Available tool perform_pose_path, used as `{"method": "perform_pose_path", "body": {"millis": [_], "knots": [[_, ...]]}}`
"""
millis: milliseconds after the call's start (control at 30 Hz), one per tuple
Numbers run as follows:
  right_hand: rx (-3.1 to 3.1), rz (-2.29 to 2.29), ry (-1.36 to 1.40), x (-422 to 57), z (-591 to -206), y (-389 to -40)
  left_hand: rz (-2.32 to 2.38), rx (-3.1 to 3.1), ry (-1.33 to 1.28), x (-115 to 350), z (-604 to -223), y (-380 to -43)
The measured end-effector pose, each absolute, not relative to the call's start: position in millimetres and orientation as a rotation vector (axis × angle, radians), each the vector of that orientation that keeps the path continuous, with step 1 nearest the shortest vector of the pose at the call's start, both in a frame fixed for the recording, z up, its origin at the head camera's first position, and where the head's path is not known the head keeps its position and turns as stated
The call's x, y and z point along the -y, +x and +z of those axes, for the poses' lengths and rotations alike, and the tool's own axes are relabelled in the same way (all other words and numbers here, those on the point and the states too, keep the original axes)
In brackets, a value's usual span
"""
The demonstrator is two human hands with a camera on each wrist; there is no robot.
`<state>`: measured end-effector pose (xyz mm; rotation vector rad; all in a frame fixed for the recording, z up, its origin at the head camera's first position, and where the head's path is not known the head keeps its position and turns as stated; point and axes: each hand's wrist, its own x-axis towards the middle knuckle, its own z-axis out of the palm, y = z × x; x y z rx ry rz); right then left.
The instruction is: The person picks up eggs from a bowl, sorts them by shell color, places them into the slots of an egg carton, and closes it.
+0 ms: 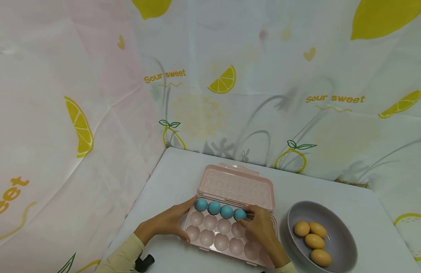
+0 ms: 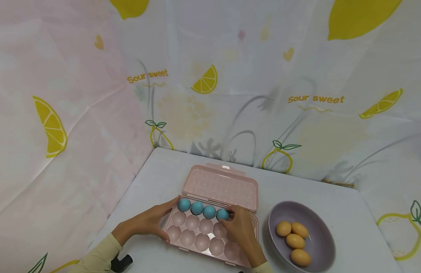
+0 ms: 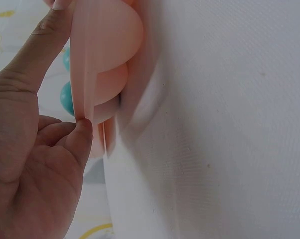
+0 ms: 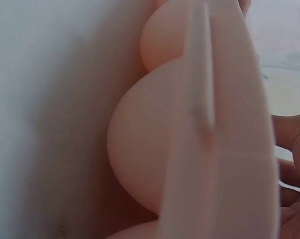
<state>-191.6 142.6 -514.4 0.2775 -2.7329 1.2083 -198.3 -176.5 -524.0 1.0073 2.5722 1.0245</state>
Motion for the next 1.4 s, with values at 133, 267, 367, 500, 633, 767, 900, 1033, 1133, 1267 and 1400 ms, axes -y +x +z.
{"method": "perform_pose_path", "body": {"millis": [133, 267, 367, 500, 633, 767, 900, 1033, 1133, 1267, 1400], "knots": [[2.746, 1.205, 0.261, -142.2, -513.5, -191.7, 1.025, -2.572, 1.003, 175.9, -522.9, -197.9], [2.748, 1.224, 0.281, -142.5, -511.1, -190.8, 1.035, -2.561, 0.994, 175.8, -522.1, -197.3], [2.739, 1.251, 0.306, -143.7, -508.6, -189.5, 1.035, -2.558, 0.994, 175.8, -521.7, -197.1], [2.732, 1.214, 0.297, -145.9, -503.7, -188.4, 1.029, -2.566, 1.002, 176.0, -521.2, -197.5], [2.706, 1.169, 0.308, -147.9, -498.4, -189.5, 1.029, -2.571, 1.004, 176.3, -521.0, -198.3], [2.662, 1.202, 0.364, -150.7, -491.7, -190.1, 1.026, -2.565, 1.000, 176.0, -521.2, -198.5], [2.645, 1.176, 0.385, -157.3, -480.4, -188.9, 1.022, -2.560, 0.989, 175.5, -521.9, -197.8], [2.636, 1.129, 0.369, -169.0, -471.1, -189.7, 1.026, -2.563, 0.988, 175.7, -522.9, -197.5], [2.627, 1.079, 0.343, -180.6, -465.8, -190.9, 1.026, -2.564, 0.997, 176.3, -523.8, -197.4], [2.654, 1.003, 0.285, -197.8, -459.5, -190.7, 1.028, -2.563, 1.001, 176.9, -523.9, -197.3], [2.671, 0.930, 0.265, -216.2, -454.6, -189.6, 1.032, -2.561, 0.997, 176.9, -523.1, -196.9]]}}
